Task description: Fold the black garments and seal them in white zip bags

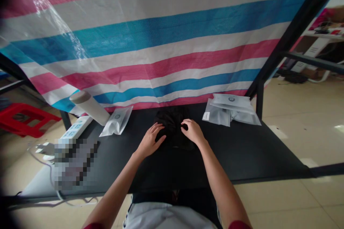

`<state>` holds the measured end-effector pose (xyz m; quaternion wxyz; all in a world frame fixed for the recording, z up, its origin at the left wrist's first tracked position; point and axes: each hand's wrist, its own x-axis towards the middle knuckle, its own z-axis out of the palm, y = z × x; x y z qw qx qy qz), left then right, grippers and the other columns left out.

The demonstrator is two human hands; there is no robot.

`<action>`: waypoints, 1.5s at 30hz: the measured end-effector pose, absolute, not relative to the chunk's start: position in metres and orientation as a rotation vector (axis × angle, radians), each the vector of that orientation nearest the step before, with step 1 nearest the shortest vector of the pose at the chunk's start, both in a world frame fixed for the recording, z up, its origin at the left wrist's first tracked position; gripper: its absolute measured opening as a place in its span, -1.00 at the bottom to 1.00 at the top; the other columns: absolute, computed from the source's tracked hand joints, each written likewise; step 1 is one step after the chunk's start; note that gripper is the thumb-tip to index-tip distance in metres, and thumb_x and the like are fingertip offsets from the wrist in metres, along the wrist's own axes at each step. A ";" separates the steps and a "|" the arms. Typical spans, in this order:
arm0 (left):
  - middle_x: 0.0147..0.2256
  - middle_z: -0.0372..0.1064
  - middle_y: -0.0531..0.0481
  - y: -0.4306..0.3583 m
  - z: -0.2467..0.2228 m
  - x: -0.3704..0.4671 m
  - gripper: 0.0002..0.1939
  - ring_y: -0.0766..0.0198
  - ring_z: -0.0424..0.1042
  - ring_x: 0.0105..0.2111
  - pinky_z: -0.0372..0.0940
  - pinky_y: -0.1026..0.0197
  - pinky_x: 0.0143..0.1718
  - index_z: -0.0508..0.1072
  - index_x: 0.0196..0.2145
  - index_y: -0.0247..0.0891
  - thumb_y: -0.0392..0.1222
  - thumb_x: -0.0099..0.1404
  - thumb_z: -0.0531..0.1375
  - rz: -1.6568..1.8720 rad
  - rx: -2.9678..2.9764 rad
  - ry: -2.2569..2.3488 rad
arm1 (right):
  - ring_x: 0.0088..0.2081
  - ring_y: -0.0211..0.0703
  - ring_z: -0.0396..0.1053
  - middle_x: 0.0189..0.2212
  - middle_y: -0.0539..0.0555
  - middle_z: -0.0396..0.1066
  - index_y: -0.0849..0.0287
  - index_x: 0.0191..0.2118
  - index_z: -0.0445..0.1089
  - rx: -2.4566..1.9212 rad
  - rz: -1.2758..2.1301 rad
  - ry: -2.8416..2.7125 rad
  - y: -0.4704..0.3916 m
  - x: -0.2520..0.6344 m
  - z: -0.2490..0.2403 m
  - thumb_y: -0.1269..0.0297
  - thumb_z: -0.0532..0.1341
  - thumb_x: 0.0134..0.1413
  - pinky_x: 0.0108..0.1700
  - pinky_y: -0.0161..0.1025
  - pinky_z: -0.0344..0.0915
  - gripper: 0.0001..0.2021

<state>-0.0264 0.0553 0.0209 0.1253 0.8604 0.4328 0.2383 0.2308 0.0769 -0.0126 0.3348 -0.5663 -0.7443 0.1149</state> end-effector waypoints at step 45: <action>-0.30 0.36 -0.06 0.023 -0.006 -0.096 -0.79 0.10 0.31 -0.28 0.28 0.05 -0.22 0.41 -0.28 -0.24 -0.14 0.11 0.22 0.568 2.112 1.600 | -0.31 -0.12 0.40 -0.15 0.12 0.47 0.13 0.17 0.26 -1.708 0.607 -1.826 0.035 0.239 -0.023 0.27 0.42 -0.25 -0.21 -0.15 0.36 -0.25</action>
